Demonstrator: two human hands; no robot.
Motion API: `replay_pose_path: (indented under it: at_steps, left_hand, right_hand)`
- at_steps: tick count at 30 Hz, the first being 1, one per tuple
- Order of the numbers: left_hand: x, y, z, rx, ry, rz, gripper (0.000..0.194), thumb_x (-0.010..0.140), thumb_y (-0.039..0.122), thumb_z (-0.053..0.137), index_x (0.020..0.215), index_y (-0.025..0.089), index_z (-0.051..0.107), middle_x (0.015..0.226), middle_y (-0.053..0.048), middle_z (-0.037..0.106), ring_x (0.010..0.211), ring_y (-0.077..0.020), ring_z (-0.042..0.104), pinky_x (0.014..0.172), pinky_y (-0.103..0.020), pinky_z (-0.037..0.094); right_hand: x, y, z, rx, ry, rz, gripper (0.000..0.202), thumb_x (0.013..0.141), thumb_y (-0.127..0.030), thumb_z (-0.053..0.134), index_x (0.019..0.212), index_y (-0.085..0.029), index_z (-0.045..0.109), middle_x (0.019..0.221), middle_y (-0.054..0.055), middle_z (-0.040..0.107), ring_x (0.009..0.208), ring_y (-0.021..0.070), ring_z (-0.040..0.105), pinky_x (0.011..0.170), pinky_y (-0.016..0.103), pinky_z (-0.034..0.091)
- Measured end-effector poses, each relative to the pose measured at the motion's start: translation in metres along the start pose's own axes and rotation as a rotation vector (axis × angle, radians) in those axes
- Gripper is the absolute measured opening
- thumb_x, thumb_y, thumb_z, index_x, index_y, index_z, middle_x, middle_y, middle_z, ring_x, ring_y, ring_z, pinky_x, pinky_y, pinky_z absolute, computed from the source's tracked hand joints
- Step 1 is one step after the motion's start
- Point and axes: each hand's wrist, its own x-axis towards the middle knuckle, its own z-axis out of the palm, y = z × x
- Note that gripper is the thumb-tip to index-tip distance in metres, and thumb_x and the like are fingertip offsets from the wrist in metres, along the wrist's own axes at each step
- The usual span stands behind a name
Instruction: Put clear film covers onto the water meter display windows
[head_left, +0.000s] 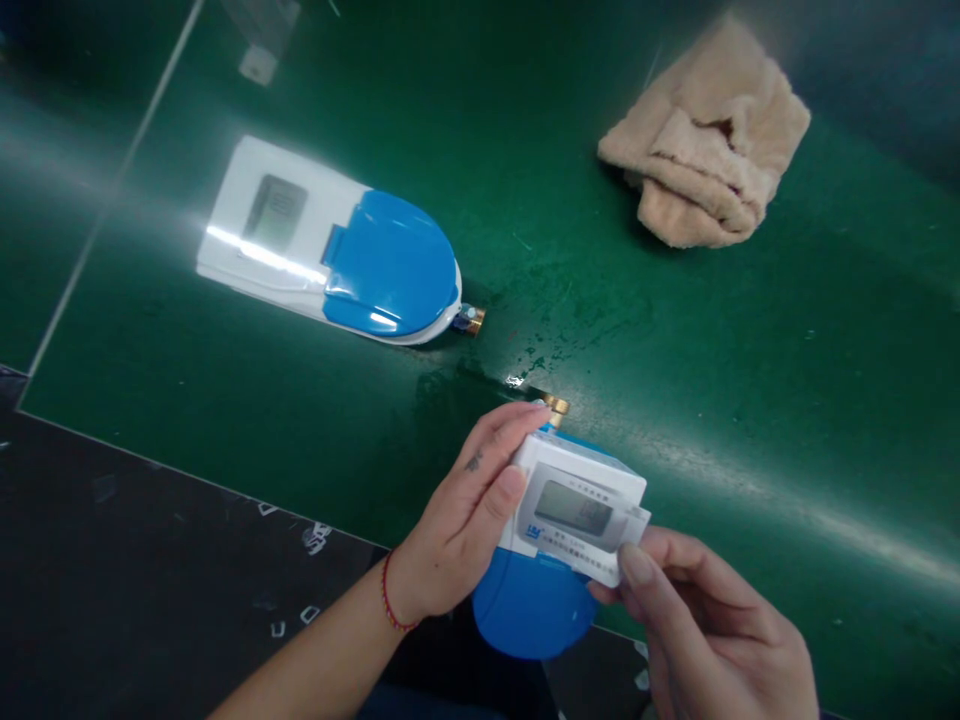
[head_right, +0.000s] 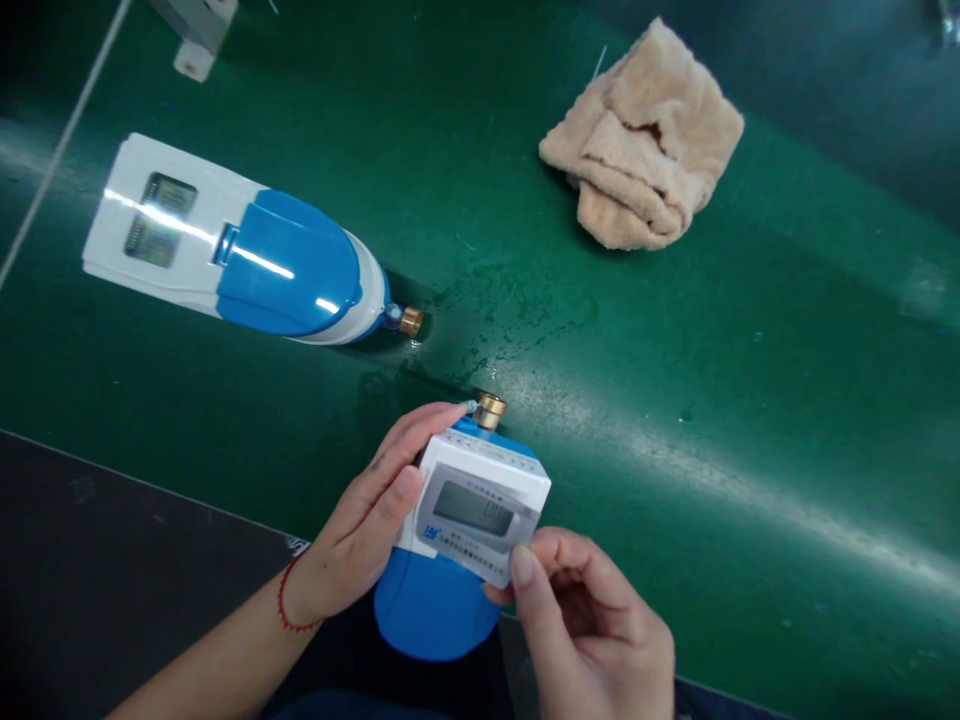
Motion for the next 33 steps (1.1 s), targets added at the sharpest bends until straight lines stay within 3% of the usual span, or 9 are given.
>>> replay_pose_path:
  at_steps: [6, 12, 16, 28, 33]
  left_hand:
    - [0.0, 0.0, 0.0, -0.013, 0.008, -0.003, 0.039, 0.102, 0.027, 0.033, 0.14, 0.031, 0.045, 0.146, -0.002, 0.042, 0.14, -0.0188, 0.032, 0.117, -0.034, 0.026]
    - [-0.002, 0.0, -0.002, -0.06, -0.023, 0.01, 0.046, 0.099, 0.043, 0.038, 0.142, 0.026, 0.042, 0.147, -0.005, 0.039, 0.141, -0.0209, 0.029, 0.118, -0.031, 0.024]
    - [-0.002, 0.0, -0.002, -0.056, -0.029, -0.011, 0.045, 0.098, 0.037, 0.046, 0.142, 0.029, 0.04, 0.147, -0.002, 0.037, 0.14, -0.0166, 0.03, 0.116, -0.025, 0.024]
    - [0.001, 0.0, 0.0, -0.005, -0.022, -0.02, 0.044, 0.097, 0.031, 0.049, 0.14, 0.029, 0.041, 0.145, -0.003, 0.04, 0.138, -0.0176, 0.033, 0.116, -0.029, 0.026]
    - [0.0, 0.002, -0.001, -0.001, -0.009, -0.04, 0.038, 0.096, 0.032, 0.05, 0.134, 0.029, 0.045, 0.143, -0.003, 0.041, 0.136, -0.0185, 0.036, 0.113, -0.029, 0.03]
  right_hand:
    - [-0.002, -0.001, 0.001, 0.011, 0.013, 0.002, 0.017, 0.076, -0.036, 0.076, 0.07, -0.021, 0.071, 0.057, 0.002, 0.067, 0.053, 0.0118, 0.064, 0.054, 0.016, 0.054]
    - [-0.001, 0.001, 0.002, 0.024, 0.01, -0.016, 0.016, 0.076, -0.036, 0.077, 0.071, -0.021, 0.072, 0.056, 0.002, 0.068, 0.052, 0.0112, 0.064, 0.052, 0.015, 0.053]
    - [0.0, 0.003, 0.002, 0.034, 0.008, -0.011, 0.018, 0.076, -0.037, 0.077, 0.07, -0.02, 0.072, 0.056, 0.003, 0.068, 0.051, 0.0119, 0.064, 0.052, 0.016, 0.054]
    - [0.0, 0.0, 0.004, 0.024, 0.01, -0.057, 0.015, 0.077, -0.034, 0.076, 0.069, -0.021, 0.071, 0.055, 0.0, 0.066, 0.048, 0.0115, 0.065, 0.048, 0.015, 0.053]
    - [-0.002, -0.002, 0.01, -0.069, 0.116, -0.053, 0.017, 0.076, -0.032, 0.074, 0.068, -0.019, 0.069, 0.053, 0.0, 0.065, 0.046, 0.0098, 0.061, 0.048, 0.015, 0.051]
